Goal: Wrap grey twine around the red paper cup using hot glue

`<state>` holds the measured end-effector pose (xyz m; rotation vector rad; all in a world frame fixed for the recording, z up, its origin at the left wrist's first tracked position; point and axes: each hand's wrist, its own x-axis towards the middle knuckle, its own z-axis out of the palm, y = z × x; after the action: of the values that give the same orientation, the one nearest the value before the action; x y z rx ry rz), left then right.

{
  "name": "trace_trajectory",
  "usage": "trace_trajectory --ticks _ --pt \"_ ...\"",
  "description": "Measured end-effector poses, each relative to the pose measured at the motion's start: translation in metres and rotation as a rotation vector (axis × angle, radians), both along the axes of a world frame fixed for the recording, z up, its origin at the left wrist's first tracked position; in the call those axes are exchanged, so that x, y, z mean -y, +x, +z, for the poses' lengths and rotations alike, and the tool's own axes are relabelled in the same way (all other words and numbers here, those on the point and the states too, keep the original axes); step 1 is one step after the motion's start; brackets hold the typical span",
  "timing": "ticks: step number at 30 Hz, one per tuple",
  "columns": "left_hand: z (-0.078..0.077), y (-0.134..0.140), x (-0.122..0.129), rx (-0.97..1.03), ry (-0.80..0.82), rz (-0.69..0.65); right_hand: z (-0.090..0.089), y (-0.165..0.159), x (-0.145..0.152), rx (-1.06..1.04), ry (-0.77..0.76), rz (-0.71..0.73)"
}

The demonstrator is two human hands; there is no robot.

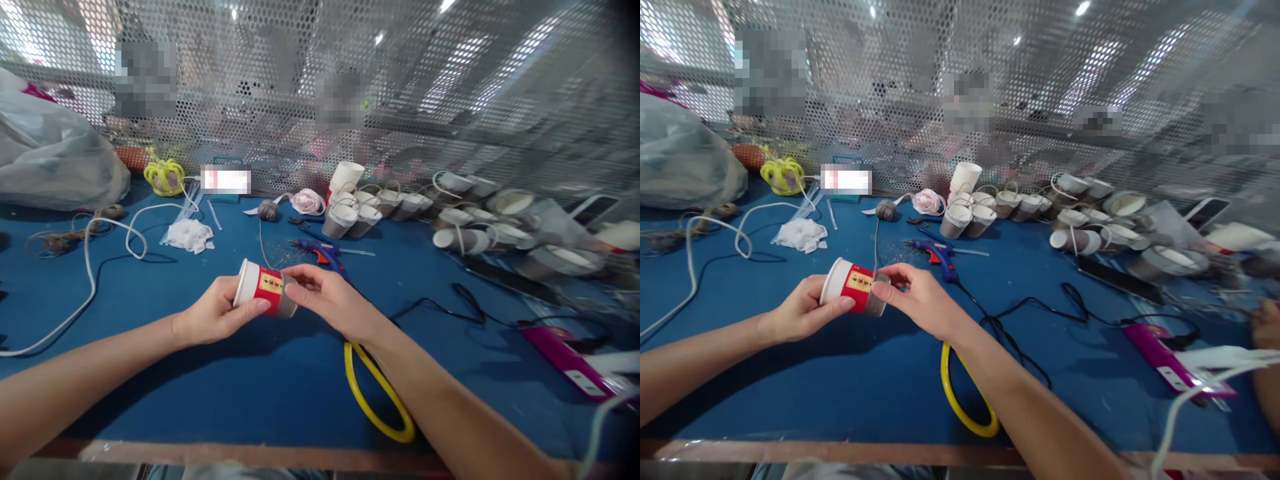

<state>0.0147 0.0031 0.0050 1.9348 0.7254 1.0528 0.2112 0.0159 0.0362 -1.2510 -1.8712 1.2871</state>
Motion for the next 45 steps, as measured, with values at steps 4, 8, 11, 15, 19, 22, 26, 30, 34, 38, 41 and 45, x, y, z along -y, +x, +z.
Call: trace_trajectory --ticks 4,8,11,15,19,22,26,30,34,38,41,45 --pt "0.003 0.000 -0.005 0.082 -0.478 -0.078 -0.007 -0.002 0.005 0.047 0.048 -0.055" --pt "0.004 0.002 -0.011 0.283 -0.905 -0.079 -0.015 -0.006 0.011 0.199 0.318 -0.076" --pt "0.002 0.003 -0.012 0.305 -0.923 -0.016 -0.020 -0.008 0.013 0.269 0.512 -0.027" --pt "-0.002 0.004 -0.010 0.219 -0.828 0.022 -0.017 -0.008 0.012 0.257 0.541 0.084" --pt "-0.005 0.006 -0.009 0.165 -0.782 0.033 -0.007 -0.014 0.011 0.220 0.446 0.160" --pt "-0.008 0.007 -0.011 0.135 -0.751 0.114 -0.002 -0.023 0.010 0.160 0.356 0.162" --pt "-0.010 0.007 -0.013 0.110 -0.757 0.199 0.002 -0.023 0.000 0.089 0.269 0.096" --pt "-0.007 0.006 -0.012 0.074 -0.762 0.223 0.005 0.008 -0.031 0.083 0.272 -0.253" --pt "-0.005 0.003 -0.013 -0.001 -0.696 0.251 0.000 0.050 -0.064 0.428 0.369 -0.573" --pt "-0.002 0.001 -0.015 -0.078 -0.636 0.289 -0.016 0.066 -0.078 0.611 0.291 -0.521" --pt "-0.001 0.002 -0.015 -0.100 -0.617 0.297 -0.031 0.063 -0.081 0.629 0.253 -0.492" --pt "0.000 0.002 -0.015 -0.097 -0.614 0.300 -0.037 0.060 -0.081 0.572 0.231 -0.544"
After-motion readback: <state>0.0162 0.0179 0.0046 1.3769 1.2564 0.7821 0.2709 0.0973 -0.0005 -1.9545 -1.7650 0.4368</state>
